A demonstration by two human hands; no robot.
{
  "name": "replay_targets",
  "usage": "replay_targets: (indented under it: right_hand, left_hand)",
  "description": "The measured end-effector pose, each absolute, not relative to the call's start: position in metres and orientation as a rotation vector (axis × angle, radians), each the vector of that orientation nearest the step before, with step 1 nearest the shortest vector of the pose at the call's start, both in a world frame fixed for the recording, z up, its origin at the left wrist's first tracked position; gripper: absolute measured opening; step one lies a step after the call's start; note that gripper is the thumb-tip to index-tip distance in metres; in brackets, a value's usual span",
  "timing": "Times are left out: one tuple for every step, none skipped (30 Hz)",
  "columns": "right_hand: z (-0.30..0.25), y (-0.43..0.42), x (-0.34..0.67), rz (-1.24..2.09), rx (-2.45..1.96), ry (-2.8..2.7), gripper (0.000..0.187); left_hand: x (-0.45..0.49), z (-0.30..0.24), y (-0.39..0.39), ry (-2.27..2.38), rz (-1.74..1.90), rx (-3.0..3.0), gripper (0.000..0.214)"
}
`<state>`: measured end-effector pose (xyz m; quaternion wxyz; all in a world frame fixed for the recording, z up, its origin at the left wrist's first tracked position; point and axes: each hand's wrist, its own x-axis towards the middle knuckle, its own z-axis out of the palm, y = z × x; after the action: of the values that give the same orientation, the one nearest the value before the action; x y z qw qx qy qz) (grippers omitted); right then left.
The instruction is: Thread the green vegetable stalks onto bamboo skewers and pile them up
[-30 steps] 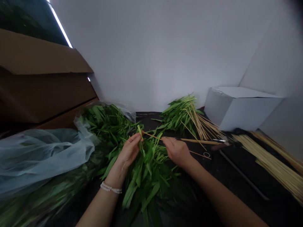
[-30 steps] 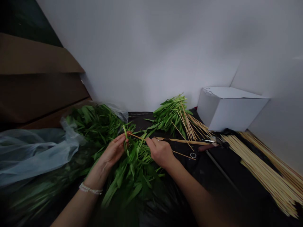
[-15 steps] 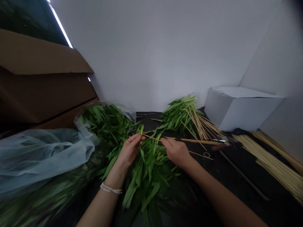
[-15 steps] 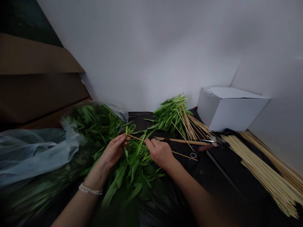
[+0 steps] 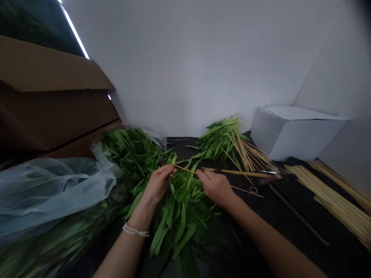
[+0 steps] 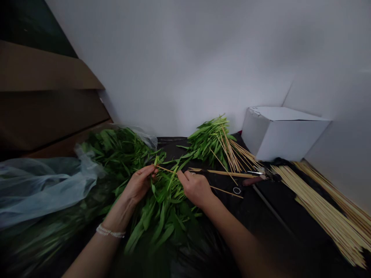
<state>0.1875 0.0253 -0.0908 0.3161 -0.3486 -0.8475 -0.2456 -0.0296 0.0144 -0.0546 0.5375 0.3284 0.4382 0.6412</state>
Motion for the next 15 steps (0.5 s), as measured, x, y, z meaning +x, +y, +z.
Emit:
replay_targets:
  right_hand:
    - [-0.0912, 0.025, 0.1872, -0.644, -0.918, -2.235, 0.037]
    - [-0.0915, 0.0248, 0.1869, -0.641, -0.917, -2.239, 0.038]
    - [-0.0917, 0.0245, 0.1866, -0.636, -0.917, -2.244, 0.038]
    - [-0.0918, 0.0243, 0.1863, -0.63, -0.918, -2.249, 0.038]
    - [-0.0919, 0.0241, 0.1861, -0.625, -0.922, -2.255, 0.038]
    - [-0.0919, 0.024, 0.186, -0.619, -0.926, -2.26, 0.037]
    - [-0.0919, 0.024, 0.1859, -0.614, -0.93, -2.266, 0.037]
    - [-0.092, 0.0239, 0.1858, -0.61, -0.932, -2.271, 0.038]
    - [-0.0921, 0.0239, 0.1856, -0.608, -0.934, -2.275, 0.038]
    - [-0.0922, 0.0239, 0.1855, -0.608, -0.936, -2.276, 0.038]
    - [-0.0925, 0.0238, 0.1853, -0.608, -0.938, -2.276, 0.038]
    - [-0.0928, 0.0237, 0.1851, -0.608, -0.94, -2.274, 0.038]
    - [-0.0931, 0.0235, 0.1848, -0.608, -0.942, -2.271, 0.038]
    - [-0.0934, 0.0233, 0.1845, -0.607, -0.941, -2.269, 0.037]
    - [-0.0937, 0.0231, 0.1842, -0.604, -0.939, -2.268, 0.037]
  left_hand:
    - [-0.0295, -0.0547, 0.0143, 1.042, 1.524, 0.782, 0.03]
    - [-0.0294, -0.0547, 0.0142, 1.042, 1.517, 0.78, 0.03]
    - [-0.0293, -0.0549, 0.014, 1.042, 1.507, 0.778, 0.03]
    - [-0.0291, -0.055, 0.0138, 1.044, 1.497, 0.775, 0.03]
    - [-0.0288, -0.0552, 0.0136, 1.047, 1.488, 0.771, 0.031]
    - [-0.0286, -0.0556, 0.0135, 1.05, 1.484, 0.768, 0.031]
    - [-0.0284, -0.0559, 0.0135, 1.053, 1.484, 0.767, 0.031]
    - [-0.0283, -0.0563, 0.0135, 1.054, 1.487, 0.767, 0.031]
    - [-0.0281, -0.0566, 0.0136, 1.054, 1.488, 0.768, 0.031]
    - [-0.0279, -0.0569, 0.0137, 1.055, 1.488, 0.769, 0.031]
    - [-0.0277, -0.0572, 0.0137, 1.057, 1.481, 0.772, 0.032]
    - [-0.0274, -0.0573, 0.0137, 1.059, 1.47, 0.774, 0.032]
    - [-0.0271, -0.0575, 0.0136, 1.061, 1.456, 0.778, 0.032]
    - [-0.0267, -0.0576, 0.0135, 1.064, 1.442, 0.781, 0.032]
    - [-0.0264, -0.0578, 0.0133, 1.065, 1.432, 0.784, 0.032]
